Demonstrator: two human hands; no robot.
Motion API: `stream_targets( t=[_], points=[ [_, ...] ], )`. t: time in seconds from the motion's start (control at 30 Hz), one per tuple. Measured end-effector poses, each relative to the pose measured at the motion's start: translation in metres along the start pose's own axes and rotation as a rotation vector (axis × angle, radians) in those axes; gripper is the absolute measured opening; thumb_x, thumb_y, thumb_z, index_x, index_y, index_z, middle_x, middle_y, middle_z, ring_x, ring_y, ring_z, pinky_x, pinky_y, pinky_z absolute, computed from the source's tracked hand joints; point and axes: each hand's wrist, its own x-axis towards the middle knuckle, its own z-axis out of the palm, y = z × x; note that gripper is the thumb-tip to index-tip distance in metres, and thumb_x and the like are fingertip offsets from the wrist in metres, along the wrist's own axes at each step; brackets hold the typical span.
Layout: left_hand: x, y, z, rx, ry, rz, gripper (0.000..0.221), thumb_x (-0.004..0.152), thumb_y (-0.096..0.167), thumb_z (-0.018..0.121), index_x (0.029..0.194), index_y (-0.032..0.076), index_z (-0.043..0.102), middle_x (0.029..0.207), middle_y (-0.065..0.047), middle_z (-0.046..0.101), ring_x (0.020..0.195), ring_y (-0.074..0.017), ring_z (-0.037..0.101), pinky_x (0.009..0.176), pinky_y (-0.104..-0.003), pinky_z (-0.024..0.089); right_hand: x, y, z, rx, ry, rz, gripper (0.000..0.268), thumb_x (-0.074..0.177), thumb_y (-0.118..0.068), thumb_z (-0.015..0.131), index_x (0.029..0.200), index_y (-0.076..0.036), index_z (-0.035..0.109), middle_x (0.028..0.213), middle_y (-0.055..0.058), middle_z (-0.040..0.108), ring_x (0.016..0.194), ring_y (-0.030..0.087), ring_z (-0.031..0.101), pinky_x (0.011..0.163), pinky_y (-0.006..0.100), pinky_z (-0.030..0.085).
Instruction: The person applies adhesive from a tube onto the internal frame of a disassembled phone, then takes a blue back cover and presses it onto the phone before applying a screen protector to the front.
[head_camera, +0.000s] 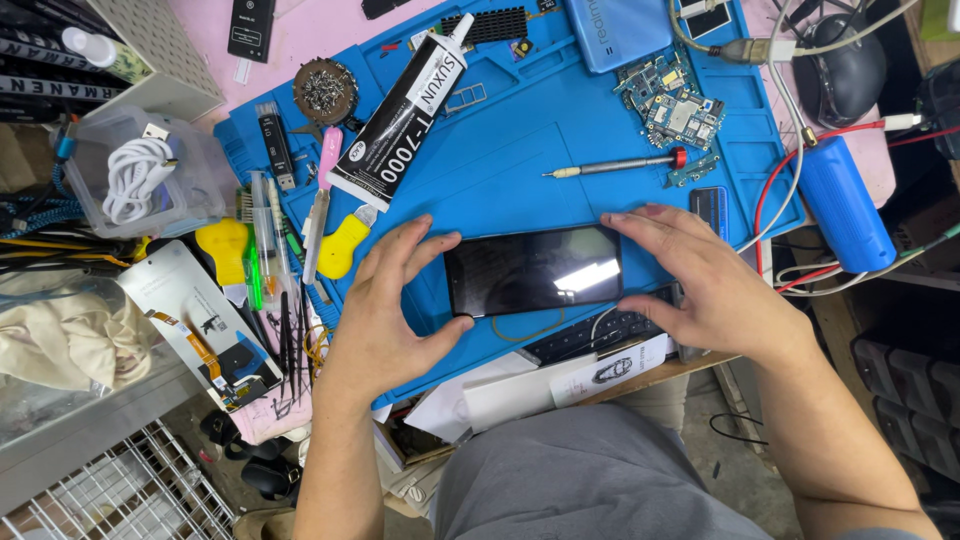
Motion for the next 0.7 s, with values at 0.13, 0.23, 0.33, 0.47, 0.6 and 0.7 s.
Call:
stream_targets(
  t=[0.13,0.23,0.33,0.47,0.6,0.7],
  points=[
    [0.001,-0.001,0.001,0.017,0.0,0.0,0.098,0.07,0.019,0.09,0.149,0.005,0.035,0.142,-0.008,0.065,0.143,-0.0361,0.048,0.119,-0.046,0.035,-0.002,0.006,0.006,-0.039,0.028,-0.024,0.084,0.068,-0.019,0.086,0.142,-0.001,0.05,0.138,0.019,0.06,0.13,0.041,0.053,0.109,0.049,0.043],
    [0.003,-0.002,0.0,0.015,-0.003,-0.004,0.097,0.068,0.019,0.09,0.148,0.005,0.037,0.141,-0.008,0.066,0.143,-0.0359,0.049,0.119,-0.046,0.036,-0.004,0.013,0.01,-0.03,0.048,-0.03,0.084,0.068,-0.02,0.087,0.142,-0.002,0.05,0.138,0.017,0.061,0.13,0.042,0.054,0.109,0.05,0.044],
    [0.007,-0.003,0.0,0.005,0.002,0.006,0.096,0.067,0.018,0.09,0.147,0.004,0.038,0.139,-0.008,0.067,0.143,-0.0356,0.049,0.119,-0.046,0.037,-0.006,0.019,0.013,-0.015,0.063,-0.038,0.085,0.068,-0.02,0.088,0.142,-0.002,0.05,0.138,0.016,0.062,0.129,0.042,0.055,0.109,0.05,0.045],
    [0.009,-0.003,0.001,0.0,-0.002,0.004,0.094,0.066,0.018,0.091,0.145,0.002,0.041,0.136,-0.01,0.069,0.143,-0.035,0.049,0.119,-0.045,0.038,-0.008,0.026,0.015,0.0,0.08,-0.051,0.086,0.068,-0.021,0.089,0.143,-0.003,0.05,0.138,0.015,0.061,0.13,0.04,0.056,0.111,0.051,0.045],
    [0.01,-0.004,0.002,-0.004,-0.009,0.005,0.094,0.067,0.017,0.09,0.145,0.001,0.041,0.135,-0.01,0.069,0.143,-0.0338,0.049,0.119,-0.045,0.038,-0.008,0.028,0.017,-0.011,0.092,-0.067,0.085,0.068,-0.019,0.089,0.142,-0.003,0.05,0.141,0.013,0.061,0.131,0.04,0.055,0.112,0.051,0.044],
    [0.011,-0.005,0.002,-0.006,-0.016,-0.002,0.093,0.067,0.017,0.09,0.145,0.001,0.041,0.134,-0.01,0.07,0.144,-0.0329,0.048,0.119,-0.044,0.037,-0.008,0.029,0.017,-0.009,0.097,-0.062,0.086,0.067,-0.02,0.089,0.141,-0.004,0.05,0.142,0.011,0.061,0.131,0.039,0.055,0.112,0.051,0.044]
  ],
)
